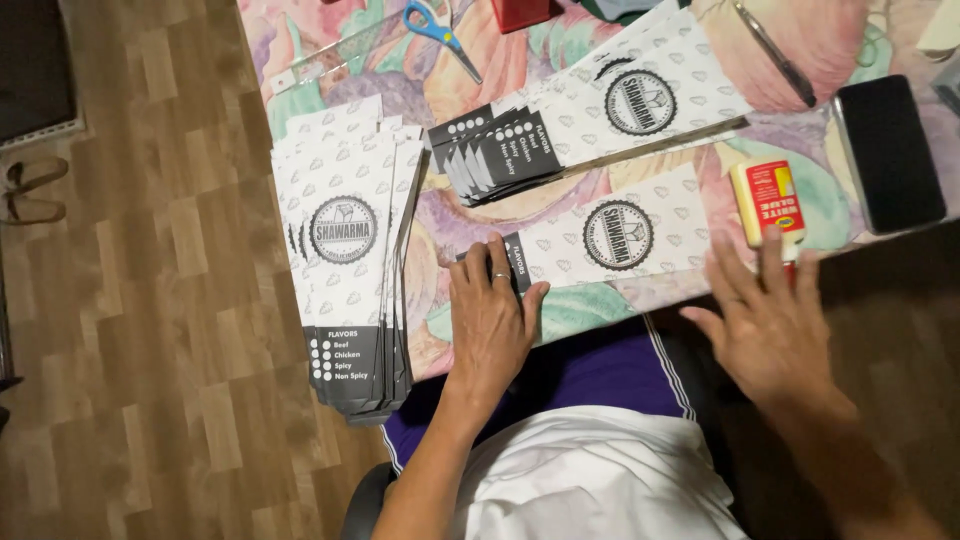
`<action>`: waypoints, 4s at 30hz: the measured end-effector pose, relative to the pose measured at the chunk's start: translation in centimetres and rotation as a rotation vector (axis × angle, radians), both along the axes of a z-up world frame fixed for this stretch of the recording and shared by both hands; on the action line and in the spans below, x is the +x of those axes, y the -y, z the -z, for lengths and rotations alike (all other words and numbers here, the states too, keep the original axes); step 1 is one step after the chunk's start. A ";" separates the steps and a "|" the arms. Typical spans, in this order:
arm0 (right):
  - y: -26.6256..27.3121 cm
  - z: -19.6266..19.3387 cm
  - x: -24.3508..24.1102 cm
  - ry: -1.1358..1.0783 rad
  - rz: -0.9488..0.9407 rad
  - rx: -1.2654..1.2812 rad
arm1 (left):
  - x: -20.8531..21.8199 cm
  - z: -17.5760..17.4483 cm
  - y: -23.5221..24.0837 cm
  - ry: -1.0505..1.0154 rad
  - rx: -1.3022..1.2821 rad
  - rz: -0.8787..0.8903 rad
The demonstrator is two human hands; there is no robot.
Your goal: Applying glue to the edges of paper bags and folding them to complete the assembly.
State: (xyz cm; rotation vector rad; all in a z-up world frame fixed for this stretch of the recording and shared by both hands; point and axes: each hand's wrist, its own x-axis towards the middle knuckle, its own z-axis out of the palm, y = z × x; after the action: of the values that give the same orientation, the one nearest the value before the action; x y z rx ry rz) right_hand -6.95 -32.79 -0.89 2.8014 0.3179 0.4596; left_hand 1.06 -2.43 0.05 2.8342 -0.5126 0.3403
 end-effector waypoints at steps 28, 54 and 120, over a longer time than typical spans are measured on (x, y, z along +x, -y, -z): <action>1.8 -3.9 0.6 0.443 0.484 1.924 | 6.0 -2.9 -2.2 -0.220 -0.213 0.464; 3.4 4.9 1.3 0.464 0.256 1.646 | 9.0 -2.7 -2.8 -0.462 -0.331 0.392; -1.5 0.4 0.7 -0.096 0.316 2.103 | -1.7 -1.0 -6.9 -0.172 -0.330 0.449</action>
State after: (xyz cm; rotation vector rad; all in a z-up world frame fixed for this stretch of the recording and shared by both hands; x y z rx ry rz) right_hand -6.21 -31.26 -1.25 4.5276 -1.5074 0.8542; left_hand -0.63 4.43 1.08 2.3220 -0.9320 0.0825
